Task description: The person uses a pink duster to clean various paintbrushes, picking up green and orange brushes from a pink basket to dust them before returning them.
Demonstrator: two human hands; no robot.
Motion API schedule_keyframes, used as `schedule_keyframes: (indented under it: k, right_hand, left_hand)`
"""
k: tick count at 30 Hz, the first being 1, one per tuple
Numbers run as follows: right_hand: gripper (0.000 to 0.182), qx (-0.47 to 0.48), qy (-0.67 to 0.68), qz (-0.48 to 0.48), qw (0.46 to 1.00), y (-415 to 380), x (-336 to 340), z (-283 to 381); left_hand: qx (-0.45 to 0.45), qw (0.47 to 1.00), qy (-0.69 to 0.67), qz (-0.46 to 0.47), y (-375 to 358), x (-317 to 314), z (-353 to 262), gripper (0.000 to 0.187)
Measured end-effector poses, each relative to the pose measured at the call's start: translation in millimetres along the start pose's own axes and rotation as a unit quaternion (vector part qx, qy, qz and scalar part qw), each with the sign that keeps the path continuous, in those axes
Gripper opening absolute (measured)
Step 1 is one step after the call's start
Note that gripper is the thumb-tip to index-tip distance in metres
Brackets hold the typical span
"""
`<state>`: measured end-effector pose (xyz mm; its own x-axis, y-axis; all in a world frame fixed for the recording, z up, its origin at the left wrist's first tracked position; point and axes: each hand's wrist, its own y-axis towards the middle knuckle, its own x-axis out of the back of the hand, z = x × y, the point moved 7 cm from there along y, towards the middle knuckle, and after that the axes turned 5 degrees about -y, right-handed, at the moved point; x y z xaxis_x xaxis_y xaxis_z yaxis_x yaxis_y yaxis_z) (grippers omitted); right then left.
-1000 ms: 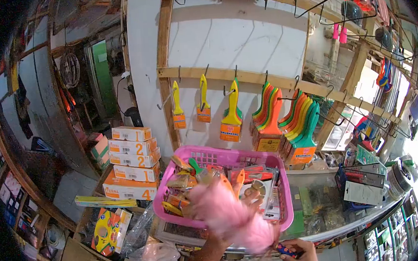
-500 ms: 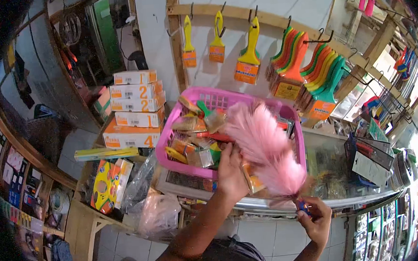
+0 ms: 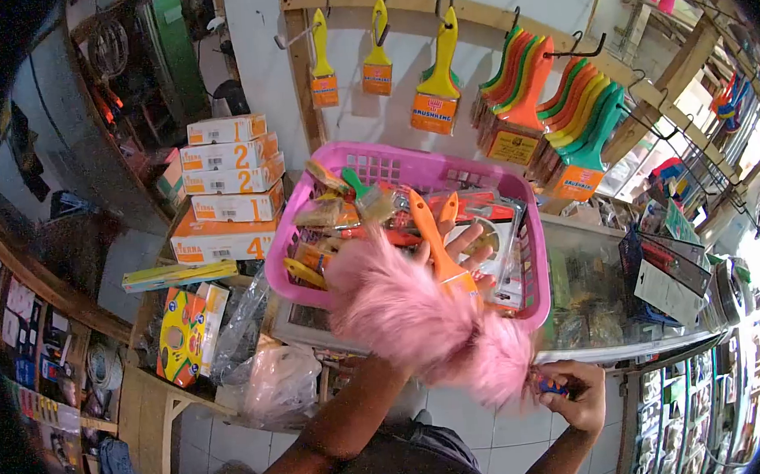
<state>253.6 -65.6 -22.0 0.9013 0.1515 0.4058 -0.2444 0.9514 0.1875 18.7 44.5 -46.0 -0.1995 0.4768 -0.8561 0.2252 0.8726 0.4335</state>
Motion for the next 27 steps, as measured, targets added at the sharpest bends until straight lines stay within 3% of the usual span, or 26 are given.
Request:
schedule_keyframes:
  k: [3, 4, 6, 7, 9, 10, 12, 14, 15, 16, 17, 20, 21, 22, 24, 25, 27]
  right_hand:
    - [0.044, -0.108, 0.094, -0.116, 0.983, 1, 5, -1]
    - [0.043, -0.126, 0.092, -0.114, 0.981, 2, 5, -3]
    - [0.041, -0.161, 0.087, -0.108, 0.977, 2, 6, -10]
    - [0.039, -0.113, 0.058, -0.064, 0.990, 5, 4, -8]
    - [0.035, -0.016, 0.003, 0.019, 1.000, 8, -7, 1]
    - [0.032, -0.022, 0.018, 0.029, 0.999, 10, -10, 12]
    - [0.026, -0.046, 0.013, -0.019, 0.999, 15, -1, 9]
    - [0.028, -0.066, 0.029, -0.080, 0.994, 15, 4, 12]
    - [0.031, -0.068, 0.047, -0.116, 0.990, 21, 4, 22]
    - [0.031, -0.094, 0.030, -0.098, 0.990, 22, 3, 23]
    - [0.031, -0.119, 0.015, -0.080, 0.990, 19, 0, 22]
    - [0.033, -0.038, -0.067, 0.030, 0.997, 11, -9, 33]
    - [0.033, -0.048, -0.031, 0.009, 0.998, 7, -7, 31]
    - [0.034, -0.056, 0.005, -0.012, 0.998, 4, -4, 28]
    - [0.035, -0.079, 0.072, -0.079, 0.991, 4, 0, 27]
    - [0.035, -0.095, 0.053, -0.079, 0.991, 5, -2, 25]
    - [0.036, -0.129, 0.017, -0.078, 0.988, 10, -4, 17]
  left_hand:
    - [0.023, 0.999, -0.026, 0.010, -2, 4, 0, 0.061]
    - [0.115, 0.973, -0.156, -0.124, -2, 15, 8, 0.061]
    - [0.041, 0.995, -0.054, -0.074, -7, 5, 1, 0.059]
    - [0.002, 0.999, 0.000, -0.044, -4, 0, -4, 0.058]
    - [0.017, 0.997, -0.025, -0.074, 10, 2, -2, 0.058]
    - [0.028, 0.995, -0.038, -0.091, 15, 3, 2, 0.057]
    - [0.062, 0.989, -0.089, -0.100, 22, 6, 3, 0.056]
    - [0.045, 0.992, -0.110, -0.040, 16, -11, 4, 0.056]
    - [0.080, 0.979, 0.014, -0.186, 8, -13, -2, 0.057]
    - [0.075, 0.963, -0.016, -0.257, 7, -10, -3, 0.058]
    - [0.063, 0.982, -0.067, -0.163, 11, -14, -2, 0.057]
    - [0.014, 0.984, -0.165, 0.057, 15, -1, -5, 0.065]
    - [0.037, 0.988, 0.025, -0.147, 15, -10, -8, 0.068]
    - [0.049, 0.985, -0.164, -0.030, 13, -10, 3, 0.067]
    - [0.026, 0.998, -0.060, 0.010, 1, -13, -7, 0.057]
    - [0.104, 0.984, -0.079, -0.124, 6, 3, 1, 0.056]
    - [0.045, 0.984, -0.027, -0.169, 8, 5, -1, 0.057]
